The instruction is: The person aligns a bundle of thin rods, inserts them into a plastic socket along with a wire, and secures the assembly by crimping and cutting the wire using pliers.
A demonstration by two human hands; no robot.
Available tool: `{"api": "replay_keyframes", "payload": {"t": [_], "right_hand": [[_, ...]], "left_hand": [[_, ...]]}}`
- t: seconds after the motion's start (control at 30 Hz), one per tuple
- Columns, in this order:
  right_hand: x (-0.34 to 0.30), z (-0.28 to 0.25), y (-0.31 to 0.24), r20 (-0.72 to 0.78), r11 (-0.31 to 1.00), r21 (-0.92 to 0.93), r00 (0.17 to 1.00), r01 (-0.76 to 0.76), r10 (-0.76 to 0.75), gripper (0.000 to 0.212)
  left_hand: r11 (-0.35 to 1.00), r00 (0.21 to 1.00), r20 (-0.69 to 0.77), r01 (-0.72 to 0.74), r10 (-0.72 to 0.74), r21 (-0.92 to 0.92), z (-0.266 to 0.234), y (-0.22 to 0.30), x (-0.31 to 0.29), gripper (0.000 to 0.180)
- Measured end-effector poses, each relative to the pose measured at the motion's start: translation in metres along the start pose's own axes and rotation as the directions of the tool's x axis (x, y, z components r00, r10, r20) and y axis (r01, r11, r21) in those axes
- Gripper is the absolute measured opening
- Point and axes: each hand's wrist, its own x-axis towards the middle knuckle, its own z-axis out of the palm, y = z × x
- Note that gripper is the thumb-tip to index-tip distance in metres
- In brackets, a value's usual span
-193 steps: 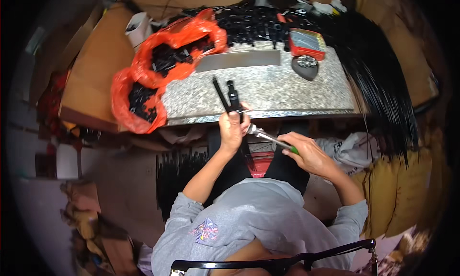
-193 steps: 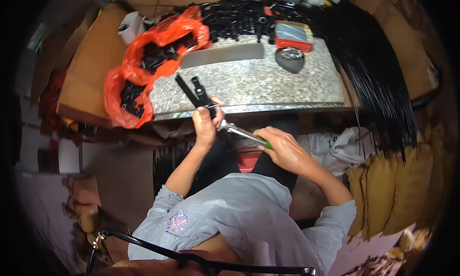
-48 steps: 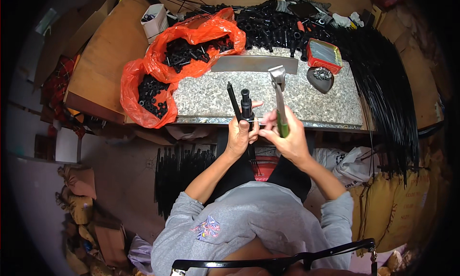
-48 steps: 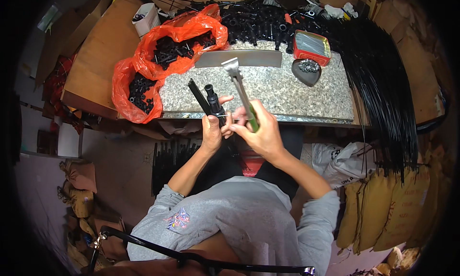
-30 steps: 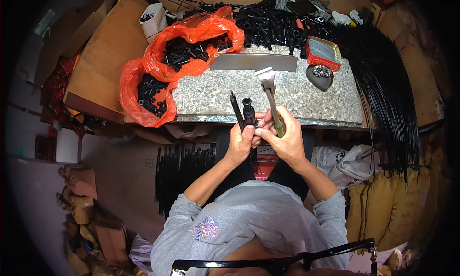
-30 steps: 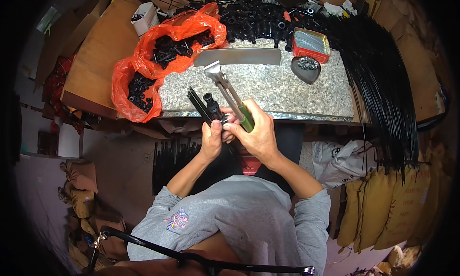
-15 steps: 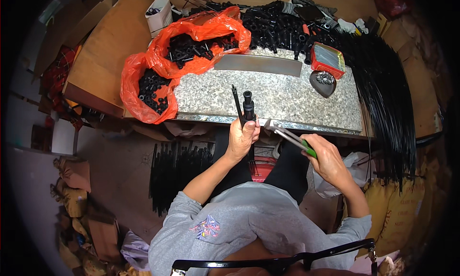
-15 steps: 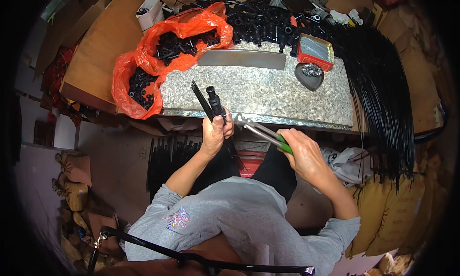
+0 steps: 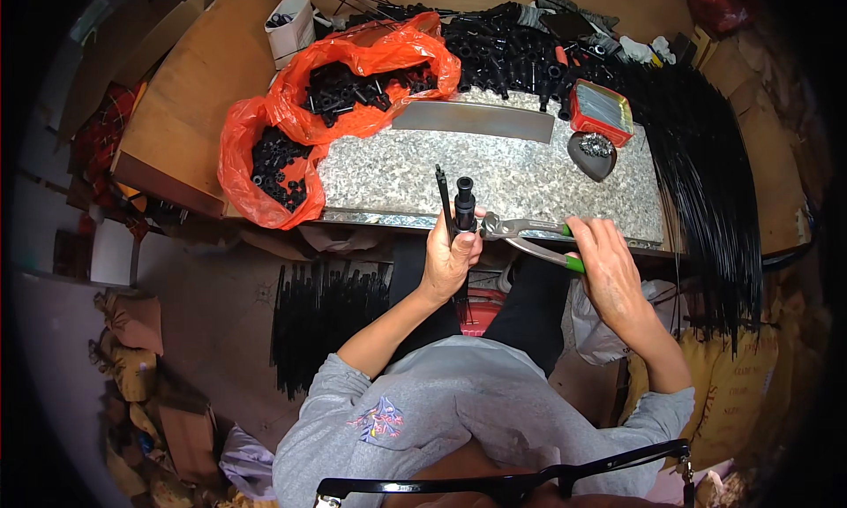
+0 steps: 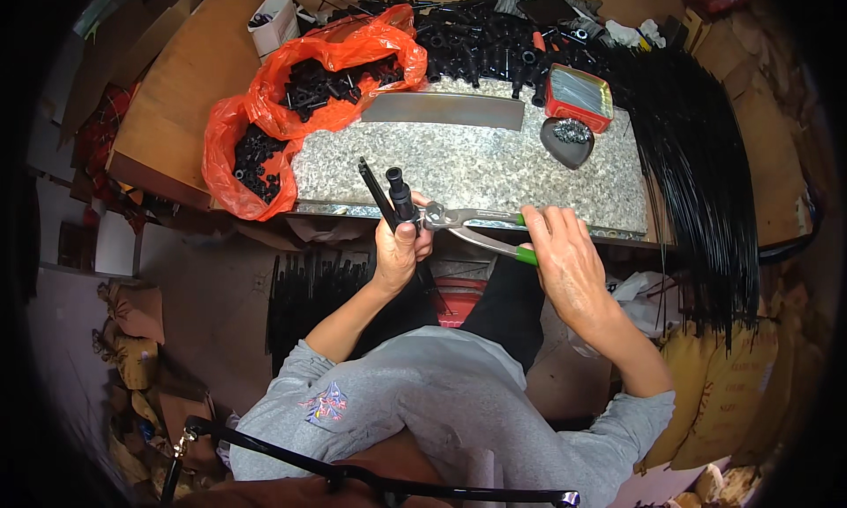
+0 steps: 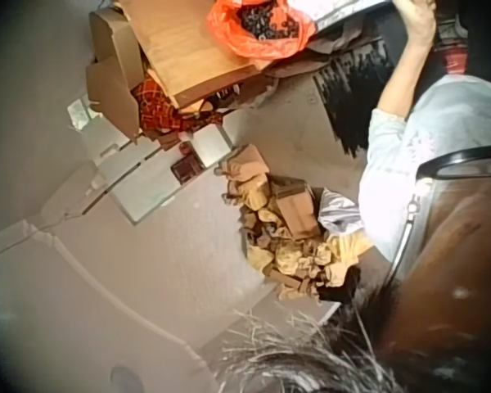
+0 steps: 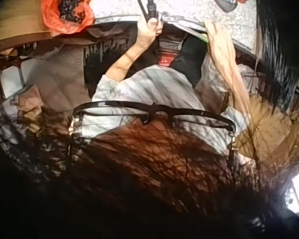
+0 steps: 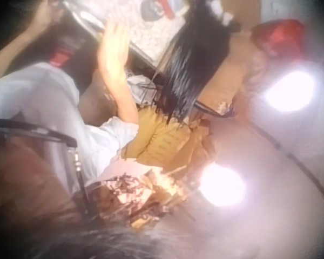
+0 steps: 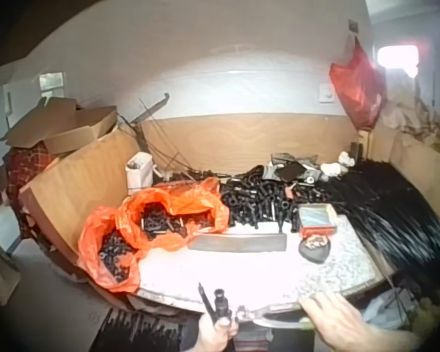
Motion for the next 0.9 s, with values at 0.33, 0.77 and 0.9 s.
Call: {"api": "replay_keyframes", "payload": {"t": [0.33, 0.77, 0.9], "right_hand": [[-0.001, -0.004, -0.004, -0.039, 0.985, -0.170, 0.999, 0.024, -0.031, 0.018], [0.005, -0.031, -0.006, 0.474, 0.886, 0.406, 0.881, -0.225, 0.006, 0.046], [-0.004, -0.028, -0.025, 0.196, 0.990, -0.102, 0.978, 0.092, -0.071, 0.062]], "left_hand": [[0.992, 0.997, -0.079, -0.014, 0.024, 0.127, 0.001, -0.004, 0.000, 0.049], [0.998, 0.999, -0.004, 0.041, -0.041, 0.054, -0.008, 0.001, 0.001, 0.043], [0.997, 0.998, 0.023, 0.061, -0.061, 0.037, -0.016, 0.004, 0.006, 0.036]]}}
